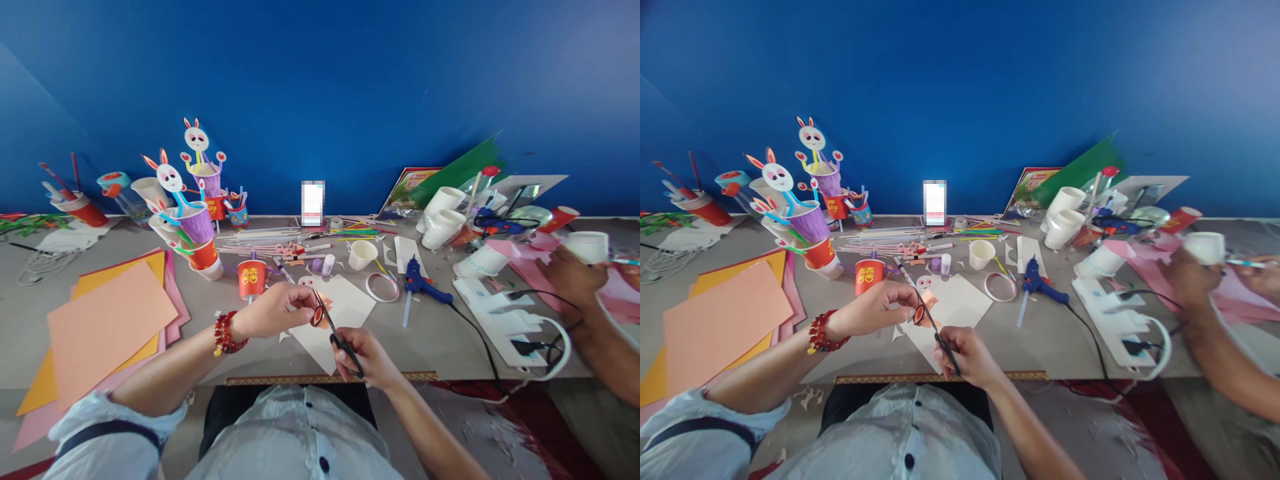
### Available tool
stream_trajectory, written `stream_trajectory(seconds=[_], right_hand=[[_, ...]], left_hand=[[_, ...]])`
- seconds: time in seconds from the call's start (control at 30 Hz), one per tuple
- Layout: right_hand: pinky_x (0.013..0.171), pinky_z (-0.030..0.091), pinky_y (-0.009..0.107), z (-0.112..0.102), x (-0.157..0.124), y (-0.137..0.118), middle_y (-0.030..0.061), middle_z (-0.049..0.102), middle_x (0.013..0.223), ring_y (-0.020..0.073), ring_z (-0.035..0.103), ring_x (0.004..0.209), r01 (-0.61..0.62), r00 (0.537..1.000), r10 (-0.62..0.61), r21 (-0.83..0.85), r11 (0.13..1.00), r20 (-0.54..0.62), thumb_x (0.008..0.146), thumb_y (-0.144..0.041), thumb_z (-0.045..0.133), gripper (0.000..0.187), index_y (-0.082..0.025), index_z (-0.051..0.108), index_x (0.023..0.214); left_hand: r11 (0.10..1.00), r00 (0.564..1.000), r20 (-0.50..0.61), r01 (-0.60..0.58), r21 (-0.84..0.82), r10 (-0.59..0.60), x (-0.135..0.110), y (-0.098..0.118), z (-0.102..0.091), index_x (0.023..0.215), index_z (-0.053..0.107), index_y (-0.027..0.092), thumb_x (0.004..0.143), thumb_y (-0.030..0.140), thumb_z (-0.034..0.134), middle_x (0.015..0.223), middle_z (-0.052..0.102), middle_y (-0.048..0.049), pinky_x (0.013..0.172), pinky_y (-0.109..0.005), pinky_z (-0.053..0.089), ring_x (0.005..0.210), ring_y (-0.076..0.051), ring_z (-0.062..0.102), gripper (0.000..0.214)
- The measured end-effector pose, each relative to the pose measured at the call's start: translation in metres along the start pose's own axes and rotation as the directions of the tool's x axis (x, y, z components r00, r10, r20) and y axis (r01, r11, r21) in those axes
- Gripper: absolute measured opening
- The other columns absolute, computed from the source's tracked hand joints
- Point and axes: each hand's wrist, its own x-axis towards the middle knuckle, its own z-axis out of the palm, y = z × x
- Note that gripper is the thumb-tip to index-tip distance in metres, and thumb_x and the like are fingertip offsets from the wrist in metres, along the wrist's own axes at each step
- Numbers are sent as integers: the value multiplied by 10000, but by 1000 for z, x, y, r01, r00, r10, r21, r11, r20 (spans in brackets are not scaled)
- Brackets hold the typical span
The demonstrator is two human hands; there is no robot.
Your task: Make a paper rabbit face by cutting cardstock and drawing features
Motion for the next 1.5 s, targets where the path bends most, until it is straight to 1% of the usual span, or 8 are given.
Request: stream_trajectory(seconds=[0.5,0.73,0.93,1.07,1.13,1.23,1.37,1.5], right_hand=[[393,301,207,-5,1,5,-48,528,427,80,416,345,20,1000,-20,-17,1000,0,757,-726,634,550,-206,486,655],[387,269,213,-5,1,3,-47,515,424,86,408,344,21,1000,-21,-41,999,-14,784,-675,631,508,-210,480,647],[390,275,210,-4,1,2,-50,507,423,79,394,346,24,1000,-25,-23,999,-12,773,-700,631,534,-211,466,636],[385,251,208,-7,2,4,-52,495,414,79,389,346,16,1000,-17,-60,998,-17,785,-667,639,514,-213,460,624],[400,276,215,-11,5,5,-42,516,416,86,412,357,20,997,-27,-97,995,-70,802,-628,645,488,-207,479,619],[452,358,230,-16,13,5,-19,574,458,109,488,407,47,976,-68,-106,993,-206,827,-599,631,454,-195,519,653],[520,458,250,-14,20,-2,23,680,641,145,601,540,131,932,-116,22,991,-342,779,-532,725,377,-187,574,793],[543,492,252,4,23,-11,66,737,816,169,642,654,161,910,-87,153,975,-405,670,-429,832,385,-183,650,904]], left_hand=[[999,1000,15,-7,44,6,2,-2,-3,817,696,163,803,129,533,774,706,-7,640,-211,446,718,-129,613,167],[999,1000,6,-11,50,11,3,-4,-4,821,706,168,807,138,535,773,712,-3,636,-210,446,714,-126,609,175],[998,1000,14,-17,59,16,4,-5,-4,833,710,170,818,146,526,813,732,-11,645,-214,456,728,-129,621,187],[998,1000,3,-13,62,13,6,-7,-5,815,693,171,808,149,530,788,721,-2,630,-209,452,707,-122,612,164],[998,1000,-17,8,61,-7,7,-10,-5,781,671,171,795,141,526,753,703,4,605,-203,443,673,-115,600,149],[999,996,-73,43,28,-40,9,-17,-4,763,652,171,789,148,526,745,687,3,616,-208,449,677,-118,609,130],[995,987,-143,58,-81,-69,8,-23,3,789,651,168,811,181,543,804,688,-16,669,-225,458,751,-138,623,110],[982,970,-236,11,-186,-56,5,-26,17,818,644,156,856,242,551,827,672,-37,679,-235,449,773,-149,604,132]])
